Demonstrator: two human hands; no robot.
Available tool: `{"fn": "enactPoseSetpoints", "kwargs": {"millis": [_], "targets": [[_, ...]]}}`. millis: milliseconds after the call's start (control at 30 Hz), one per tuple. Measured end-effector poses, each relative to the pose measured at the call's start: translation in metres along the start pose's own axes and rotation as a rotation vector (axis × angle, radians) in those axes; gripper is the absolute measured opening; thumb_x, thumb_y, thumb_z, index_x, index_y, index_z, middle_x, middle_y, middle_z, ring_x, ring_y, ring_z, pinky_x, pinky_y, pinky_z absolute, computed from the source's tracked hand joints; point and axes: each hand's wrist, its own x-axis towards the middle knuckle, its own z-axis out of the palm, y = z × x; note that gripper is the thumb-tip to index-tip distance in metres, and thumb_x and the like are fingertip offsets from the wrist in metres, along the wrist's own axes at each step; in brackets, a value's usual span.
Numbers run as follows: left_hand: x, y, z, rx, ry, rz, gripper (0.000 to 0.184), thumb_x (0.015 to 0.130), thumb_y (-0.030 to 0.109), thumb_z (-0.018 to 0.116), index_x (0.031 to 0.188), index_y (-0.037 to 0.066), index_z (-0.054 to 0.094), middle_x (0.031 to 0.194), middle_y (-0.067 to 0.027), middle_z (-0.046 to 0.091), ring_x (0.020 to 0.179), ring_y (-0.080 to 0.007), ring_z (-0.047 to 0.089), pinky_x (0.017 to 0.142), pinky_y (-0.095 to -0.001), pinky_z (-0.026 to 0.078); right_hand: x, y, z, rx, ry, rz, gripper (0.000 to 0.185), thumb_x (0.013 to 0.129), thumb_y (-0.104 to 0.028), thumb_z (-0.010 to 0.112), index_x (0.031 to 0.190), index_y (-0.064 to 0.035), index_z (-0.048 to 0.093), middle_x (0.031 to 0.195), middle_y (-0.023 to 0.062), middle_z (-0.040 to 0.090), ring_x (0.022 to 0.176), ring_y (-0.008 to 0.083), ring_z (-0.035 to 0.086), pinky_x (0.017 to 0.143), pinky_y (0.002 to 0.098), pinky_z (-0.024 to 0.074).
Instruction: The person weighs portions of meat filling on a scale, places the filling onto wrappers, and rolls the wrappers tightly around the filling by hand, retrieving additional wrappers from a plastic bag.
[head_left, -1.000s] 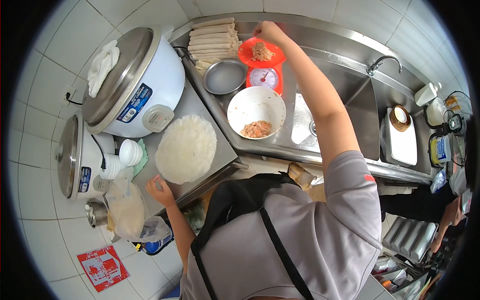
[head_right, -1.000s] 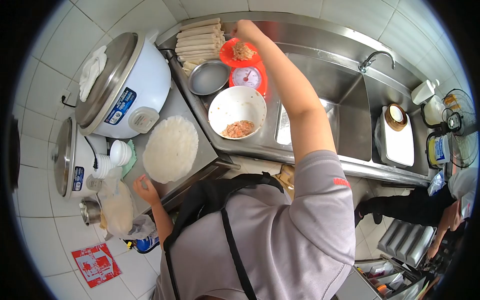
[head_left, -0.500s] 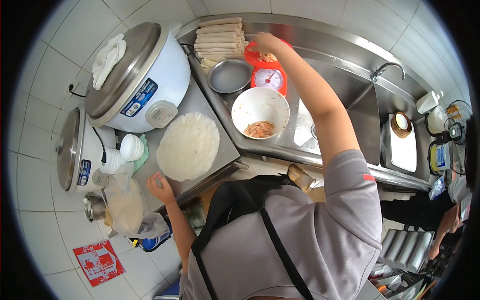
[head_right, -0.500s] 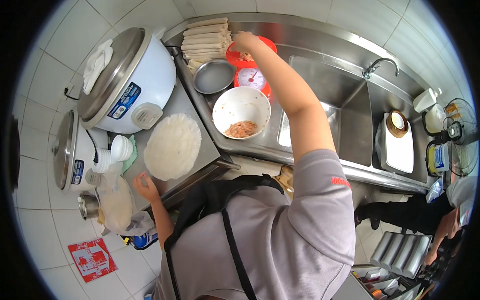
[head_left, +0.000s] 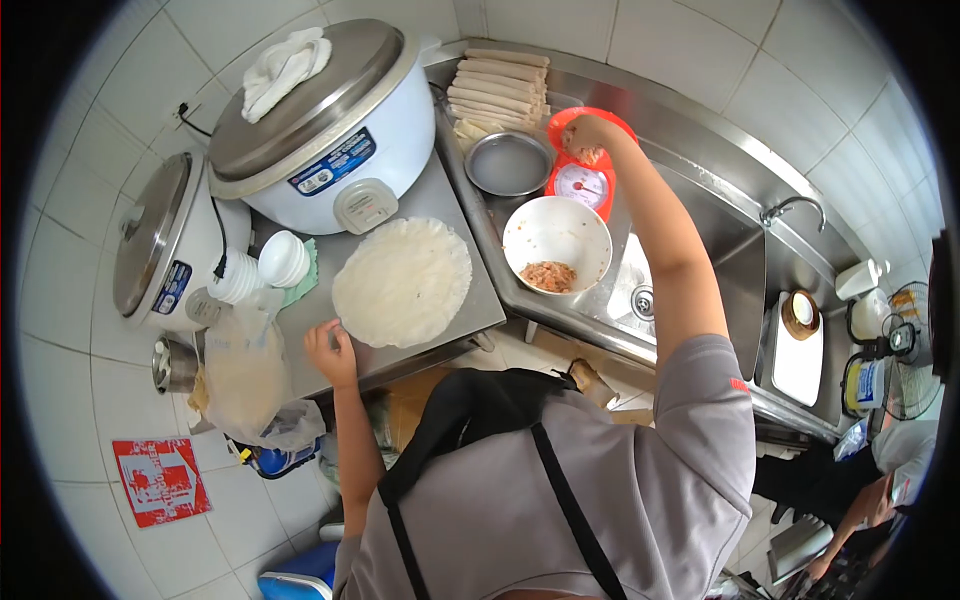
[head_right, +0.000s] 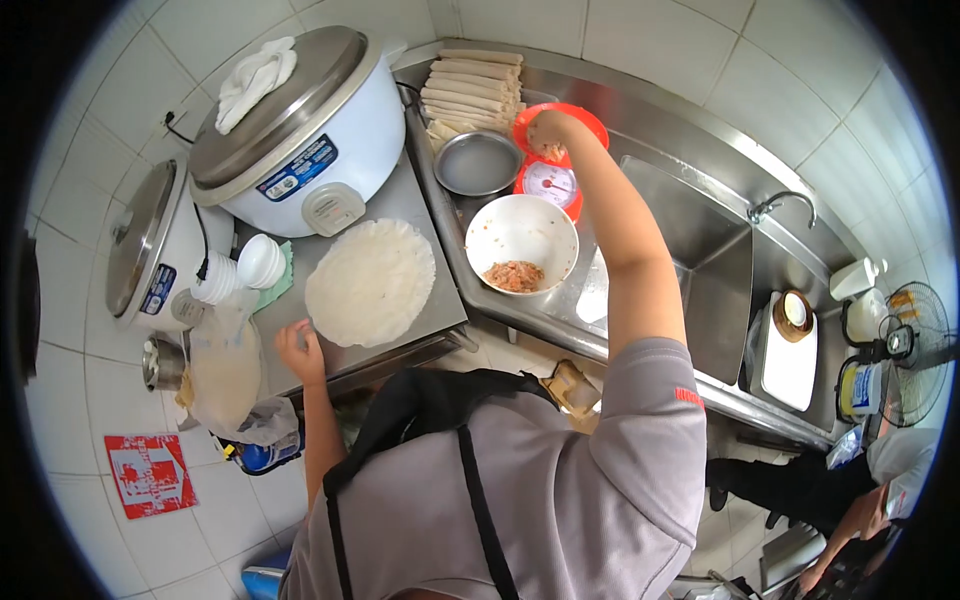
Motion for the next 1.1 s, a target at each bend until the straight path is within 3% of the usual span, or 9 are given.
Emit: {"fn": "enactPoseSetpoints", "kwargs": {"millis": [167, 267, 433, 567, 633, 767, 867, 967, 1100], "targets": [[0.004, 0.002, -0.003, -0.037, 0.010, 0.000, 0.009, 0.071, 0.002, 0.057, 0.080, 0.003, 0.059, 0.081, -0.0099, 0.057, 0.082, -0.0290, 0.051, 0.074, -0.0376, 0.041, 0.006, 0.023, -0.006, 0.741, -0.301, -0.146, 0.032, 0.073, -0.007, 0.066, 0.104, -0.0057, 0.058, 0.094, 0.0034, 0.060, 0.083, 0.0139, 0.058, 0.073, 0.0296, 0.0498], [0.002, 0.001, -0.004, -0.063, 0.009, 0.018, 0.012, 0.069, 0.001, 0.057, 0.081, 0.003, 0.059, 0.081, -0.0108, 0.056, 0.081, -0.0306, 0.050, 0.073, -0.0388, 0.041, -0.025, -0.001, -0.007, 1.085, -0.255, -0.373, 0.042, 0.075, -0.007, 0.067, 0.115, -0.0057, 0.054, 0.100, 0.0019, 0.057, 0.090, 0.0131, 0.055, 0.081, 0.0279, 0.0469], [0.004, -0.004, -0.002, -0.130, 0.062, -0.048, 0.014, 0.070, 0.002, 0.057, 0.085, 0.004, 0.059, 0.083, -0.0111, 0.057, 0.084, -0.0309, 0.051, 0.076, -0.0386, 0.041, -0.040, -0.135, 0.030, 0.763, -0.236, -0.647, 0.049, 0.070, -0.007, 0.070, 0.116, -0.0046, 0.055, 0.099, 0.0043, 0.059, 0.088, 0.0125, 0.056, 0.075, 0.0254, 0.0461], [0.021, 0.009, 0.010, -0.215, 0.035, -0.082, 0.017, 0.074, 0.003, 0.058, 0.091, 0.004, 0.058, 0.090, -0.0115, 0.059, 0.089, -0.0303, 0.052, 0.081, -0.0372, 0.040, -0.021, -0.235, 0.130, 0.517, -0.265, -0.917, 0.051, 0.063, -0.002, 0.065, 0.113, -0.0066, 0.057, 0.100, 0.0075, 0.062, 0.088, 0.0165, 0.058, 0.076, 0.0287, 0.0471], [0.029, 0.018, 0.012, -0.252, -0.073, -0.082, 0.018, 0.075, 0.003, 0.058, 0.093, 0.004, 0.058, 0.093, -0.0116, 0.059, 0.091, -0.0300, 0.053, 0.082, -0.0366, 0.040, -0.011, -0.263, 0.181, 0.165, -0.070, -1.078, 0.055, 0.063, 0.001, 0.063, 0.116, -0.0102, 0.056, 0.101, 0.0100, 0.061, 0.091, 0.0226, 0.059, 0.079, 0.0320, 0.0469], [0.035, 0.023, 0.026, -0.333, -0.238, -0.022, 0.021, 0.077, 0.007, 0.062, 0.097, 0.004, 0.060, 0.096, -0.0117, 0.059, 0.093, -0.0286, 0.054, 0.083, -0.0350, 0.042, -0.010, -0.272, 0.216, -0.031, 0.014, -0.946, 0.065, 0.063, -0.001, 0.067, 0.125, -0.0146, 0.050, 0.105, 0.0133, 0.058, 0.092, 0.0314, 0.056, 0.082, 0.0360, 0.0448], [0.039, 0.034, 0.034, -0.435, -0.296, -0.041, 0.022, 0.077, 0.011, 0.066, 0.098, 0.004, 0.062, 0.096, -0.0112, 0.060, 0.092, -0.0270, 0.056, 0.081, -0.0332, 0.044, -0.026, -0.261, 0.199, 0.279, 0.260, -1.090, 0.054, 0.065, -0.005, 0.068, 0.117, -0.0141, 0.058, 0.099, 0.0127, 0.061, 0.092, 0.0301, 0.057, 0.080, 0.0364, 0.0451], [0.044, 0.040, 0.040, -0.476, -0.335, -0.007, 0.020, 0.076, 0.013, 0.067, 0.094, 0.004, 0.065, 0.093, -0.0101, 0.062, 0.087, -0.0257, 0.059, 0.078, -0.0313, 0.046, -0.038, -0.258, 0.200, 0.298, 0.148, -0.782, 0.036, 0.065, -0.007, 0.068, 0.102, -0.0113, 0.066, 0.090, 0.0105, 0.063, 0.089, 0.0285, 0.058, 0.080, 0.0362, 0.0445], [0.041, 0.028, 0.060, -0.380, -0.361, 0.123, 0.015, 0.075, 0.011, 0.067, 0.088, 0.004, 0.068, 0.086, -0.0088, 0.064, 0.083, -0.0249, 0.060, 0.075, -0.0299, 0.047, -0.034, -0.255, 0.235, 0.172, 0.447, -0.832, 0.024, 0.066, -0.012, 0.068, 0.090, -0.0087, 0.069, 0.085, 0.0069, 0.066, 0.087, 0.0254, 0.056, 0.084, 0.0369, 0.0405]]}}
